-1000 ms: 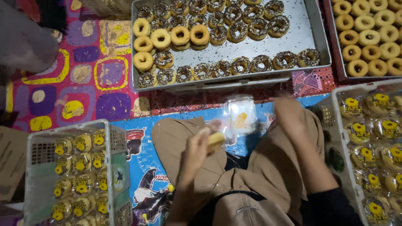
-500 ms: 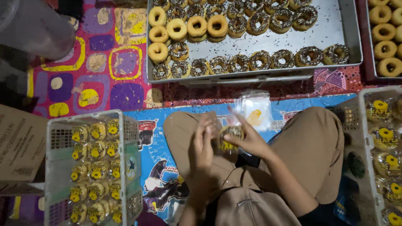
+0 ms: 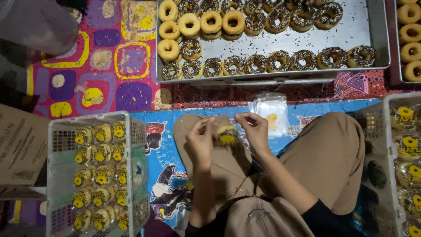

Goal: The person sits on a mat and repeatedly picks donuts from metal trays, places them into small clear plastic bags, and stacks the filled bags in a white crate. The donuts include plain and chocolate-sprinkled varieties.

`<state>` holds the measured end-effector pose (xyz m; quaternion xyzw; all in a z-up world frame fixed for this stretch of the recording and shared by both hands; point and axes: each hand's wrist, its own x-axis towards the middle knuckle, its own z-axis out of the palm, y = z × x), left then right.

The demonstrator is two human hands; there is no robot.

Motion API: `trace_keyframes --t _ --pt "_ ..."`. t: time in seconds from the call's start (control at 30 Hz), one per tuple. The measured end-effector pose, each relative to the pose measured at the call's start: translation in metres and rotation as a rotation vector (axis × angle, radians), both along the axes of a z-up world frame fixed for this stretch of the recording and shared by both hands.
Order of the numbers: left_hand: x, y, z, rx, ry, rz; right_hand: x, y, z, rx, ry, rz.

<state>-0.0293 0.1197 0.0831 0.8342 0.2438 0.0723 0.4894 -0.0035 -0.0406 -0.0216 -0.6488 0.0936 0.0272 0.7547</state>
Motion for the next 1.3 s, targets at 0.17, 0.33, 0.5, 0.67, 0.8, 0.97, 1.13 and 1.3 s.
trace_keyframes --t 0.17,0.33,0.5,0.67,0.8,0.97,1.13,1.3 --pt "-0.023 0.032 -0.054 0.179 -0.001 -0.066 -0.044 0.033 -0.076 0.277 0.483 0.02" --pt "-0.043 0.05 -0.106 -0.004 0.041 -0.079 -0.053 0.0 -0.139 0.006 0.679 0.089" --pt "0.016 0.038 -0.173 0.033 -0.027 -0.183 0.062 -0.122 -0.166 -1.034 0.159 0.376" --pt "0.102 -0.016 -0.234 -0.023 -0.174 -0.202 0.109 -0.154 -0.188 -1.607 -0.191 0.465" --pt "0.093 -0.038 -0.236 0.505 -0.316 -0.186 0.113 -0.142 -0.195 -1.661 -0.155 0.637" --pt "0.078 -0.095 -0.228 -0.031 -0.093 -0.365 0.085 -0.146 -0.158 -1.497 -0.304 0.609" --pt "0.062 -0.164 -0.203 -0.354 0.334 -0.7 0.003 -0.148 -0.079 -1.505 -0.378 0.464" --pt "0.013 -0.188 -0.126 -0.058 -0.545 -0.914 -0.013 -0.16 -0.001 -1.366 -0.416 0.229"
